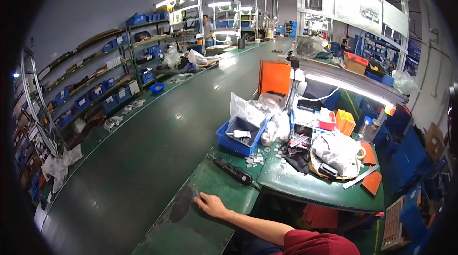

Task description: Assembling small electronic components using pliers on a production line.

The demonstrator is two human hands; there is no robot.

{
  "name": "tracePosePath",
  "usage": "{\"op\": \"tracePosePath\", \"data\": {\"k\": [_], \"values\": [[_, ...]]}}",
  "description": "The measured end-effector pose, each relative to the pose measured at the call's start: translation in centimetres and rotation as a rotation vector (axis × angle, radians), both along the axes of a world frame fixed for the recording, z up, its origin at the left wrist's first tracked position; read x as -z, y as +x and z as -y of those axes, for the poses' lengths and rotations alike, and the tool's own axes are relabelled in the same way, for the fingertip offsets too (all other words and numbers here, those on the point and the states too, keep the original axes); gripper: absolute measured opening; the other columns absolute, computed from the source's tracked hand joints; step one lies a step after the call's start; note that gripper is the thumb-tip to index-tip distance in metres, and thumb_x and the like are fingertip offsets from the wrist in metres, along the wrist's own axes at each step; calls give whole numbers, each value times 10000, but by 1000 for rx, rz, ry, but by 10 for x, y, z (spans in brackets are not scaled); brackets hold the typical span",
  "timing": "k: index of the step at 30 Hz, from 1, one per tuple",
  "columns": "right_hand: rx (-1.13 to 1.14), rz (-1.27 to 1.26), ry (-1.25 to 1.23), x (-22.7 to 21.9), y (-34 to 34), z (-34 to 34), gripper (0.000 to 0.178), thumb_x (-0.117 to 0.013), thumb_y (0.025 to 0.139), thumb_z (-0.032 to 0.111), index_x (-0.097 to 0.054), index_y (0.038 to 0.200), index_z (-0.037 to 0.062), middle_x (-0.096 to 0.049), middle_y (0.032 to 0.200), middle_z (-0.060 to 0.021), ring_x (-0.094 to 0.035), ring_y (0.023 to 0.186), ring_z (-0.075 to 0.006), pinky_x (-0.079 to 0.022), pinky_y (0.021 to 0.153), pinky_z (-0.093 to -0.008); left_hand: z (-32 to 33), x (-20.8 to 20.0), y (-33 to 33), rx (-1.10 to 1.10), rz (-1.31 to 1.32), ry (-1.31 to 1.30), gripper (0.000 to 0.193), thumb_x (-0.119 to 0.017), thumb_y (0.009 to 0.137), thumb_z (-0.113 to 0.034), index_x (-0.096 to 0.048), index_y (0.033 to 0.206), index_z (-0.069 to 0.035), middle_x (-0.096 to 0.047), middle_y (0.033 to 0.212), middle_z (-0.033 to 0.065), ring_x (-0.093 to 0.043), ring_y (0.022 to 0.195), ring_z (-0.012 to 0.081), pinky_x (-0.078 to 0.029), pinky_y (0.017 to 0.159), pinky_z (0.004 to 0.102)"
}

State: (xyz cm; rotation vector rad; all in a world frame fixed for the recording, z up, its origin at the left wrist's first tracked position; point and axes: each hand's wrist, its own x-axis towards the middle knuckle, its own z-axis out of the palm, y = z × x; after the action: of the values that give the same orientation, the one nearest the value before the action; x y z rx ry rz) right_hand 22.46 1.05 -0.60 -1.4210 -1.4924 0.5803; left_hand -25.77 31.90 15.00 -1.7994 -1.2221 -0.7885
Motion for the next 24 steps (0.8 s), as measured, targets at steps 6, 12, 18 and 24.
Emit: {"op": "tracePosePath", "data": {"k": [6, 12, 18, 24], "values": [[-26, -23, 20, 4, -6, 0, 352, -553, 1012, 354, -550, 888, 25, -627, 720, -210, -633, 727, -435, -468, 642, -501, 1, 3, -14, -19, 13, 17, 470, -534, 996, -324, -513, 1315, 20, -630, 1203, 236, -618, 1085, 400, -472, 959, 528], [2, -24, 103, 5, -7, -4, 321, -598, 987, 327, -568, 865, 31, -614, 741, -243, -612, 729, -462, -464, 630, -519, 88, 39, -104, -177, -27, -77, 494, -538, 994, -337, -499, 1334, 21, -626, 1217, 235, -617, 1092, 399, -470, 963, 532], [-14, -16, -35, -13, -3, -2, 274, -591, 1008, 262, -652, 927, 7, -680, 721, -115, -663, 653, -241, -503, 626, -365, 293, 102, -236, -503, -11, -211, 519, -543, 993, -349, -486, 1353, 21, -622, 1232, 235, -615, 1100, 399, -467, 967, 536], [-31, -80, -17, -7, -8, 0, 244, -598, 1009, 213, -672, 943, -10, -650, 688, -78, -603, 636, -133, -478, 614, -296, 490, 142, -291, -797, 44, -275, 544, -547, 992, -361, -472, 1371, 21, -619, 1246, 235, -613, 1107, 398, -464, 971, 539]]}}
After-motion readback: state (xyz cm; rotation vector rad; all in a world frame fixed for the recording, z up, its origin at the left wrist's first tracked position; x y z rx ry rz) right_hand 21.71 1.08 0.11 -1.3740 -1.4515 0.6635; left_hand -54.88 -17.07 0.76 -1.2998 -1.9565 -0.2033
